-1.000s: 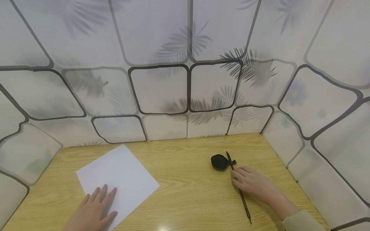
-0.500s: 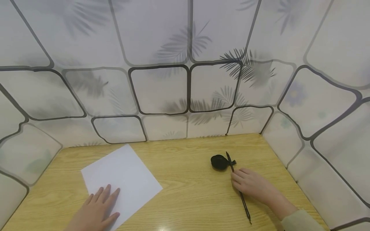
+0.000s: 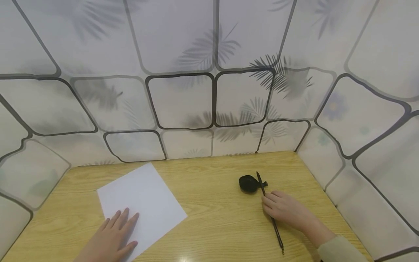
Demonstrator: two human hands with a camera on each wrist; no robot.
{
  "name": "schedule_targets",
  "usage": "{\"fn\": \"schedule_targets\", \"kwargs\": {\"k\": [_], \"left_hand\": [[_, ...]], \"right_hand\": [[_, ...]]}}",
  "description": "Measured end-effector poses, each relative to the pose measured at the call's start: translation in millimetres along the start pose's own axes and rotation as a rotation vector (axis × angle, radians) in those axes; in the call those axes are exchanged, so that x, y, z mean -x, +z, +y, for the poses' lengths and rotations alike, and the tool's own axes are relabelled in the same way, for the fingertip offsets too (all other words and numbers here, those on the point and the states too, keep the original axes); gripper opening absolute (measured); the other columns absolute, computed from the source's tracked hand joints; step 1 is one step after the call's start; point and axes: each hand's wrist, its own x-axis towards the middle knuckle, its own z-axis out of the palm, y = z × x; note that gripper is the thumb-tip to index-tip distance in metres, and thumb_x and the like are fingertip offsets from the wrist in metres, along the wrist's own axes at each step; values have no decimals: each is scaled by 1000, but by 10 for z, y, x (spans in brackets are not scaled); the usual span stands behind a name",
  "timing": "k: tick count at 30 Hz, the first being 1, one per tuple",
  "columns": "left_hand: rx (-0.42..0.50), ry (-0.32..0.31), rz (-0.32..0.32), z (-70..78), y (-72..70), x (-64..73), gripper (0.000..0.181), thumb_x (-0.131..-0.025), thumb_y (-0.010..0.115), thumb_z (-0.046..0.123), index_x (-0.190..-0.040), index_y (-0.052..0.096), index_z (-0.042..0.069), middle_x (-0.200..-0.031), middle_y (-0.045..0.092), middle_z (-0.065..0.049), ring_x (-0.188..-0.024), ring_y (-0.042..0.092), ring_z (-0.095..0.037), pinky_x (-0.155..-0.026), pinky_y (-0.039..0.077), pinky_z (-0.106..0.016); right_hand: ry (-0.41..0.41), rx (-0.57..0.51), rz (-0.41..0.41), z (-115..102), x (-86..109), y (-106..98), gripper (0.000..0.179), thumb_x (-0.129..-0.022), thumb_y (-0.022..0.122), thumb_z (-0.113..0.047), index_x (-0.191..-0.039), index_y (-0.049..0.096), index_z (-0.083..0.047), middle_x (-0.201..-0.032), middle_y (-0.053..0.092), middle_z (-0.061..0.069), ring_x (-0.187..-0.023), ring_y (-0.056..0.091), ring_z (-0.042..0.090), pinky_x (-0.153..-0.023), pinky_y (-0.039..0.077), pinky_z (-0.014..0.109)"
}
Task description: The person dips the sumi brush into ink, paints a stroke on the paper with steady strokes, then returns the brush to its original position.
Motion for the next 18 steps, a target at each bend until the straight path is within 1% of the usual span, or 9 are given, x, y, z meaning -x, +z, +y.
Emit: {"fn": "schedule_targets", "kwargs": {"k": [4, 13, 18], "left_hand": [[-5, 10, 5, 8, -4, 5, 80, -93, 72, 55, -154, 54, 6, -159, 47, -33, -146, 45, -59, -115, 37, -74], [22, 25, -30, 7, -8, -16, 81, -94, 72, 55, -155, 52, 5, -160, 45, -33, -147, 43, -59, -116, 36, -74], [23, 37, -32, 9, 2, -17, 81, -93, 73, 55, -154, 53, 5, -160, 46, -33, -146, 44, -58, -115, 37, -74]], "right_hand": [[-10, 5, -6, 6, -1, 0, 77, -112, 1, 5, -103, 75, -12, -105, 74, 4, -94, 70, 17, -83, 59, 33], [-35, 14, -8, 8, -16, -2, 78, -112, 1, 6, -101, 76, -14, -103, 75, 2, -92, 69, 17, -82, 59, 31], [-54, 18, -3, 13, -22, 2, 79, -111, 0, 7, -100, 75, -13, -104, 74, 3, -92, 69, 17, -81, 58, 31]]}}
